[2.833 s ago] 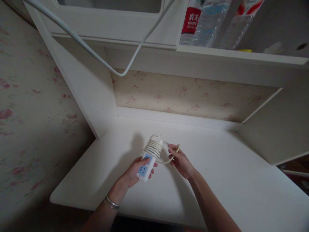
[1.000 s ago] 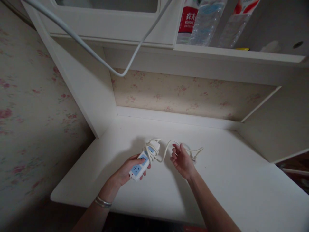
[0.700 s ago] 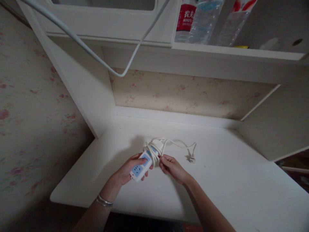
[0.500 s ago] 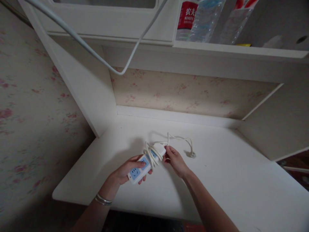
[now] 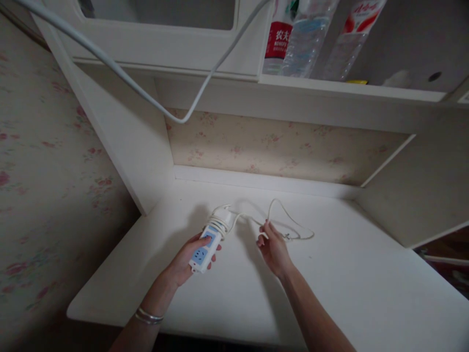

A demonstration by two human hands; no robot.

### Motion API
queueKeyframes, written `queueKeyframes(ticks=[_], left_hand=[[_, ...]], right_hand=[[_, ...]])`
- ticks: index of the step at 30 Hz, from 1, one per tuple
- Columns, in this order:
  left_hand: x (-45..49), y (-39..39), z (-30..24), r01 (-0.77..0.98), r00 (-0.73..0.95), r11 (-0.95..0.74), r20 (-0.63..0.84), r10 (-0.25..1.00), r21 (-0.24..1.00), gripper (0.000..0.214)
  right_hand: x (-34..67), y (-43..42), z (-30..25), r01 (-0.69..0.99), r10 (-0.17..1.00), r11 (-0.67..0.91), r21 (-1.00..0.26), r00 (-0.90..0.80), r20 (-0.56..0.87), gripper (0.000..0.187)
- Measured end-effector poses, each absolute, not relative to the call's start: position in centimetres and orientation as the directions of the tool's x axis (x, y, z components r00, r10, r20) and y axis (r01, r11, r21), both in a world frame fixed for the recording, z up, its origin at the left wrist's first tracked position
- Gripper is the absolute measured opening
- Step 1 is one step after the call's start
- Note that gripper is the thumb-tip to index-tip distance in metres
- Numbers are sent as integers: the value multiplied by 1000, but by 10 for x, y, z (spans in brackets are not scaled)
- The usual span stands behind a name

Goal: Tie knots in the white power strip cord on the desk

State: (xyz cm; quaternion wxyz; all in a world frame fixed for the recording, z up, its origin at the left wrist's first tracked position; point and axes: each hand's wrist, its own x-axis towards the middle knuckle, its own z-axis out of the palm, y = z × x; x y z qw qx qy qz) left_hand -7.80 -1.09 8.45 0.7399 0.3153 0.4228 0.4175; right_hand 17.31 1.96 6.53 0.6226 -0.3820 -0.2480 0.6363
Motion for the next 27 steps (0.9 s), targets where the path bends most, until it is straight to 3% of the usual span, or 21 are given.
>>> queueKeyframes(ticks=[5, 10, 14, 17, 22, 27], left_hand=[[-69, -12, 92, -357, 372, 452, -319, 872, 818, 31], [-66, -21, 88, -233, 588, 525, -311, 746, 818, 30], [-78, -29, 87, -39, 745, 580, -363, 560, 814, 39], [-89, -32, 84, 29, 766, 571, -385, 515, 821, 42], [-99, -27, 75, -76, 574, 576, -436, 693, 814, 42], [-100, -20, 69, -325, 469, 538, -361, 806, 778, 33]], right_hand=[[130, -5, 35, -482, 908, -407, -776, -120, -402, 37], [106, 2, 42, -353, 745, -623, -698, -539, -393, 42], [107, 26, 61, -334, 780, -511, -792, -566, -265, 31], [116, 44, 83, -305, 824, -399, -865, -532, -192, 31], [142, 49, 110, -353, 955, -123, -927, -296, -14, 34], [154, 32, 89, -390, 957, -220, -894, -263, -121, 27]])
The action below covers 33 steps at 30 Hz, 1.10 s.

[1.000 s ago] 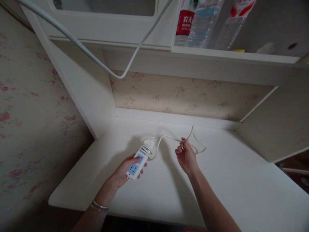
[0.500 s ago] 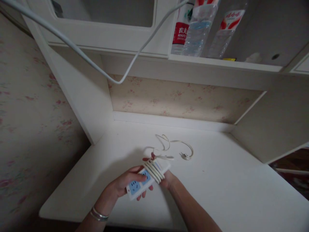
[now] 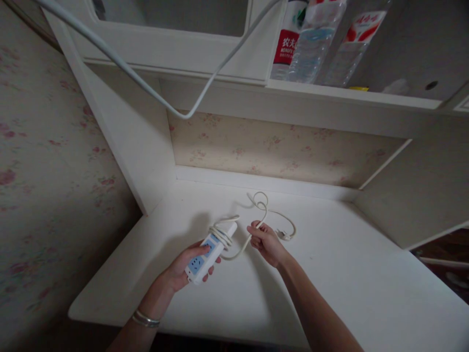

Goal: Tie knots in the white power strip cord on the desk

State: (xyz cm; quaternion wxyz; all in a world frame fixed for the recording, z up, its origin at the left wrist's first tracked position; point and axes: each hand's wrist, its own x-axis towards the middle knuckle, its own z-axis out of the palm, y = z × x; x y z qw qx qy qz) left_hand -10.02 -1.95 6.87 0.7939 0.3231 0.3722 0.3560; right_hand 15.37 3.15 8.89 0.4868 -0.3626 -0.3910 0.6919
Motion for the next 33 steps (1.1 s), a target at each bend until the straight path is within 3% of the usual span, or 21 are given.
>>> queueKeyframes(ticks=[3, 6, 10, 13, 16, 21, 25, 29, 33], left_hand=[[-104, -20, 66, -346, 564, 537, -286, 774, 769, 32], [-111, -24, 65, -241, 708, 566, -257, 658, 788, 41], [-119, -29, 69, 9, 769, 565, -367, 523, 825, 46], [-124, -29, 71, 117, 660, 547, -476, 581, 829, 45], [-132, -24, 72, 92, 486, 534, -506, 713, 840, 47], [-159, -16, 76, -92, 267, 449, -412, 871, 889, 44], [-182, -22, 84, -92, 350, 387, -334, 875, 918, 43], [-196, -28, 95, 135, 492, 388, -401, 772, 912, 47], [-202, -26, 96, 236, 398, 355, -423, 814, 905, 47]], right_hand=[[156, 26, 73, -331, 942, -294, -897, -259, -213, 25], [162, 30, 73, -331, 945, -311, -891, -205, -253, 27], [181, 45, 93, -412, 985, -168, -896, -97, -140, 23], [201, 56, 112, -491, 999, 29, -871, 52, 4, 19], [226, 61, 122, -518, 984, 154, -842, 160, 81, 16], [276, 62, 113, -433, 962, 154, -888, 269, 36, 12], [322, 65, 103, -360, 935, 105, -927, 354, -32, 7], [369, 71, 108, -322, 850, 170, -931, 525, -26, 19], [406, 76, 119, -283, 741, 250, -926, 672, -5, 27]])
